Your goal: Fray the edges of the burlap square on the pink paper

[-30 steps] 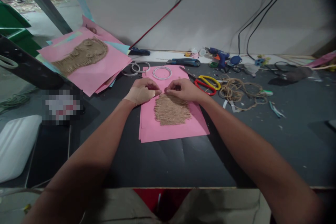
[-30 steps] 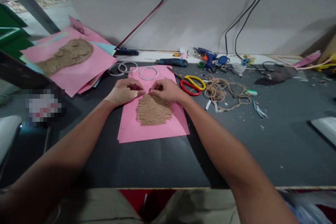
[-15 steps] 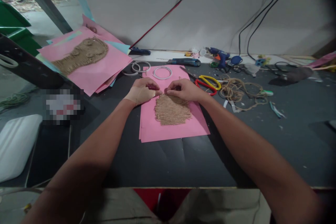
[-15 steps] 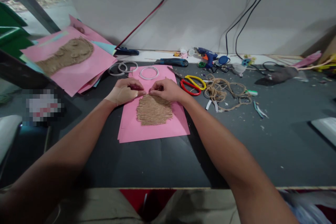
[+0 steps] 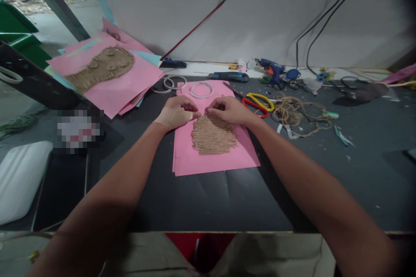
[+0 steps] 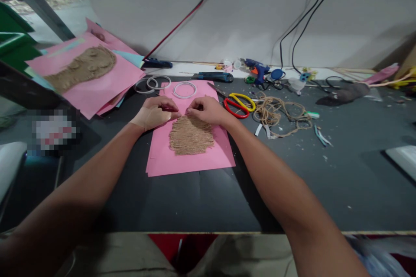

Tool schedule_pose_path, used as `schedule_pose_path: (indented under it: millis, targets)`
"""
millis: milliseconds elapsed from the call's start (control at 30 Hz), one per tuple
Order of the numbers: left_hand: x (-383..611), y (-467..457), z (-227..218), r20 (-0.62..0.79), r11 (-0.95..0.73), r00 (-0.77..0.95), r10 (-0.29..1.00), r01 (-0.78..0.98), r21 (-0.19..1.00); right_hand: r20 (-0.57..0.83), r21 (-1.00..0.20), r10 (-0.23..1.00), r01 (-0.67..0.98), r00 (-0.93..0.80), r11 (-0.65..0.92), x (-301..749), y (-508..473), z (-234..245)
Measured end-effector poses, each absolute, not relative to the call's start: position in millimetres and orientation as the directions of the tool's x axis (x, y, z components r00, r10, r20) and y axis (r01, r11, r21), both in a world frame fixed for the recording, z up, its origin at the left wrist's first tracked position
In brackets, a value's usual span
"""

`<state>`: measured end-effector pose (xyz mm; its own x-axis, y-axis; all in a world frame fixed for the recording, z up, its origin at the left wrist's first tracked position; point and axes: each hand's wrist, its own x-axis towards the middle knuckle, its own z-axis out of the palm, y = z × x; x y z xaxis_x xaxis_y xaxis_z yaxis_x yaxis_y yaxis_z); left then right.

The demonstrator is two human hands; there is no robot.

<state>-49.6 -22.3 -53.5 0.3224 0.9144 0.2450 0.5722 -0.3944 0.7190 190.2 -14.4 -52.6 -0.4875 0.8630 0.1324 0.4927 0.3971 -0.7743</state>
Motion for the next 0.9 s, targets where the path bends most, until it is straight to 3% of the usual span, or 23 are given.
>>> schedule_pose_path:
  millis: [333, 900]
  targets:
    - [-49.7, -22.3, -52.4, 0.25, -0.4, 0.322, 0.913, 0.588, 0.703, 0.108, -0.835, 0.858, 0.423, -0.502, 0.352, 190.7, -18.1, -47.5]
    - [-50.1, -21.9, -53.6, 0.249, -0.419, 0.35, 0.903, 0.586, 0.694, 0.13, -0.797, 0.84, 0.449, -0.526, 0.405, 190.7, -17.2, -48.8]
